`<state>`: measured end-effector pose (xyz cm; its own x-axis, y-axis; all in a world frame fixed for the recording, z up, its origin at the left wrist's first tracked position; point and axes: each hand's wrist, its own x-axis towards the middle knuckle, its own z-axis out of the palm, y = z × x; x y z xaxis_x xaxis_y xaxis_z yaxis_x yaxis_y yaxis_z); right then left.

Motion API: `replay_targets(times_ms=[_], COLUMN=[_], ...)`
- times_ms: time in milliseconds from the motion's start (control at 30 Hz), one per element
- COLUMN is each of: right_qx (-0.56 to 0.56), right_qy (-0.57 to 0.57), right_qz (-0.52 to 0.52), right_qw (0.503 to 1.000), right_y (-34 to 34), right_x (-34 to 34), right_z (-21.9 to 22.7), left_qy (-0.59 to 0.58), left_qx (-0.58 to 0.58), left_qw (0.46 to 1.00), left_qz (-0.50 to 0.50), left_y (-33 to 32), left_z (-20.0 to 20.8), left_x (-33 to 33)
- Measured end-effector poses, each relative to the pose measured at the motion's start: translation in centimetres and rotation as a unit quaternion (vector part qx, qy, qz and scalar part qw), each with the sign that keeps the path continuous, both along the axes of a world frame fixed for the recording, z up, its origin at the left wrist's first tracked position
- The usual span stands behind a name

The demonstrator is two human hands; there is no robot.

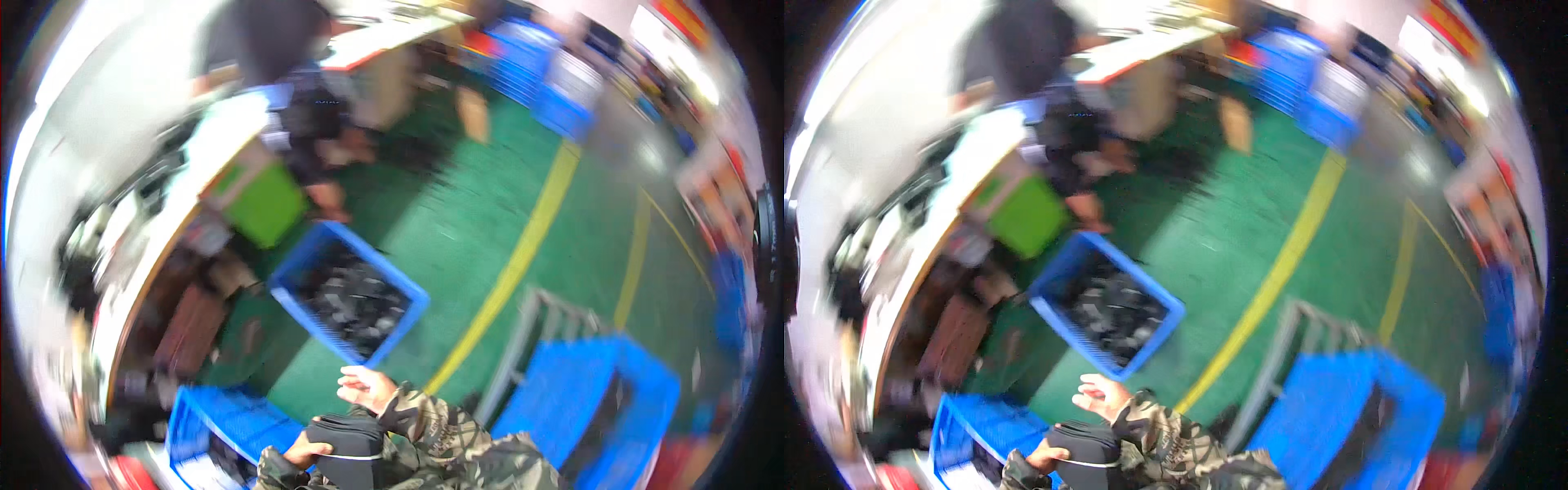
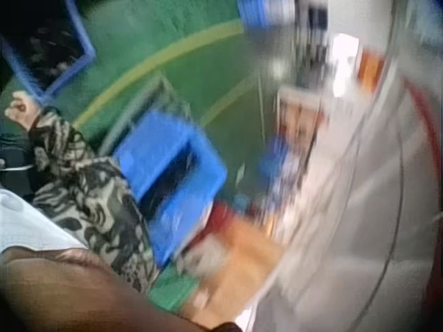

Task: The person stitches fabric pieces using a sewing machine, bundles the finished pieces together with rubber bands by hand, and stacks the bundles inside a blue plastic crate.

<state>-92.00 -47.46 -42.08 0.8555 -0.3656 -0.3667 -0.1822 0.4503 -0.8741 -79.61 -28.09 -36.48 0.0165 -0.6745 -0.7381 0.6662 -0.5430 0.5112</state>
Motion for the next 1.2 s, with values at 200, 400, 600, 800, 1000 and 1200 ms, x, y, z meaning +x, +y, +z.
replay_targets(times_ms=[200, 400, 600, 800, 1000, 1200], right_qx=[0.218, -0.011, 0.034, -0.047, 0.053, 0.188], right_qy=[-0.156, -0.053, -0.175, 0.000, 0.084, 0.098], right_qz=[-0.204, -0.584, -0.724, -0.785, -0.896, -0.891], right_qw=[0.941, 0.810, 0.666, 0.617, 0.432, 0.402], right_y=[3.2, 10.4, 17.5, 26.4, 31.5, 35.1], right_x=[-19.9, -33.7, -48.9, -56.7, -53.7, -52.5], right_z=[-3.0, 2.6, -0.4, -7.4, -13.6, -13.4], left_qy=[-0.050, -0.037, -0.079, -0.386, -0.515, -0.500], left_qx=[-0.152, -0.214, -0.250, -0.215, -0.418, -0.192], left_qw=[0.931, 0.797, 0.500, 0.177, 0.126, -0.096], left_qz=[-0.329, -0.563, -0.825, -0.880, -0.738, -0.839], left_y=[-16.4, -24.4, -25.4, -31.7, -29.8, -29.8], left_z=[-1.5, 2.8, 2.4, -15.8, -31.1, -34.3], left_x=[-6.1, -30.6, -50.0, -65.0, -66.9, -72.0])
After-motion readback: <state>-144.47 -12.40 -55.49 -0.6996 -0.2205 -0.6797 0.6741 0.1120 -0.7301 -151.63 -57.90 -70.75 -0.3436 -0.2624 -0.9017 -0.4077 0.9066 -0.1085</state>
